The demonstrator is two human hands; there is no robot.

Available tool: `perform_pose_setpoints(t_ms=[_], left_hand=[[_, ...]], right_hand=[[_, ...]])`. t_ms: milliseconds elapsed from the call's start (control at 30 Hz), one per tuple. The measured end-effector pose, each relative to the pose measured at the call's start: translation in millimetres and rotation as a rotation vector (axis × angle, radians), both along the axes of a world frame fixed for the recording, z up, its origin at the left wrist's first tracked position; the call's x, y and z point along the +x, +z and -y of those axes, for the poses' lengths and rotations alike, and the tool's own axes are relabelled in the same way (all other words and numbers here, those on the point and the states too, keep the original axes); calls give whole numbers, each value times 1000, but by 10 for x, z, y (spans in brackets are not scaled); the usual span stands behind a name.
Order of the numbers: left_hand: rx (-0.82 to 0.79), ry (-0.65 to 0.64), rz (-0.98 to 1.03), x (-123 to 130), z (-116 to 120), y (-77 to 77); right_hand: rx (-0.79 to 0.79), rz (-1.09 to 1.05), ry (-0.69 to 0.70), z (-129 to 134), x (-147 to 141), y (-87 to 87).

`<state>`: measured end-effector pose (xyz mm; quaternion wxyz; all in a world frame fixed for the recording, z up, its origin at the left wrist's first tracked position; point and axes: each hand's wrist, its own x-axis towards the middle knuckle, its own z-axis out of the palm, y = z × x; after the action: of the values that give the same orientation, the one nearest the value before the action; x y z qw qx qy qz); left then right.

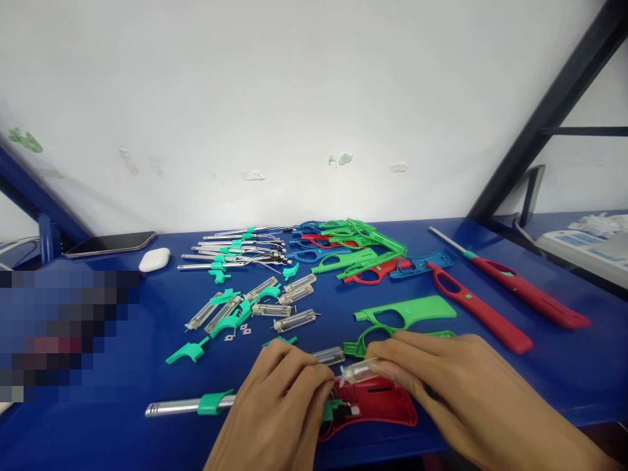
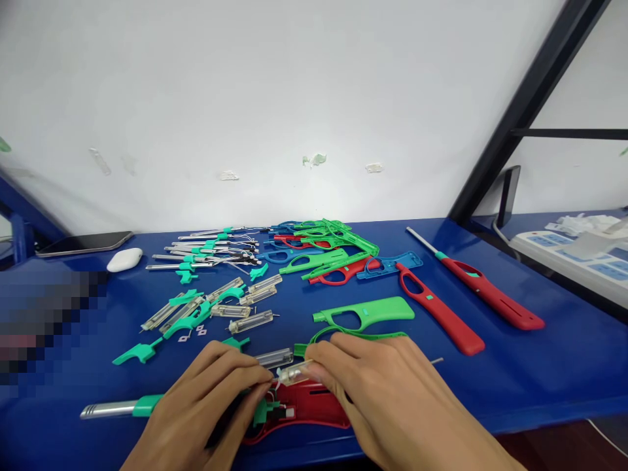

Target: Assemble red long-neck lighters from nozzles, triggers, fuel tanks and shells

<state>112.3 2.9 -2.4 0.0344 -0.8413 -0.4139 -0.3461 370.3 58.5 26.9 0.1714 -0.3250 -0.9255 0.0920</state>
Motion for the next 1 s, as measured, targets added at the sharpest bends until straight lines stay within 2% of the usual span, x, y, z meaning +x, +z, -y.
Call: perform_pose_setpoints(t_ms=[333, 633, 833, 1000], left_hand=[[6, -4, -5, -4, -21, 15], [0, 11, -11, 6, -10, 10], [77, -1, -92, -16, -10, -35], [46, -16, -29, 4, 1, 2]], right_hand=[[2, 30, 30, -20, -56, 103], [-56, 40, -15, -10, -65, 59], [-59, 4, -25, -6, 1, 47], [-73, -23, -25, -29, 45, 34]])
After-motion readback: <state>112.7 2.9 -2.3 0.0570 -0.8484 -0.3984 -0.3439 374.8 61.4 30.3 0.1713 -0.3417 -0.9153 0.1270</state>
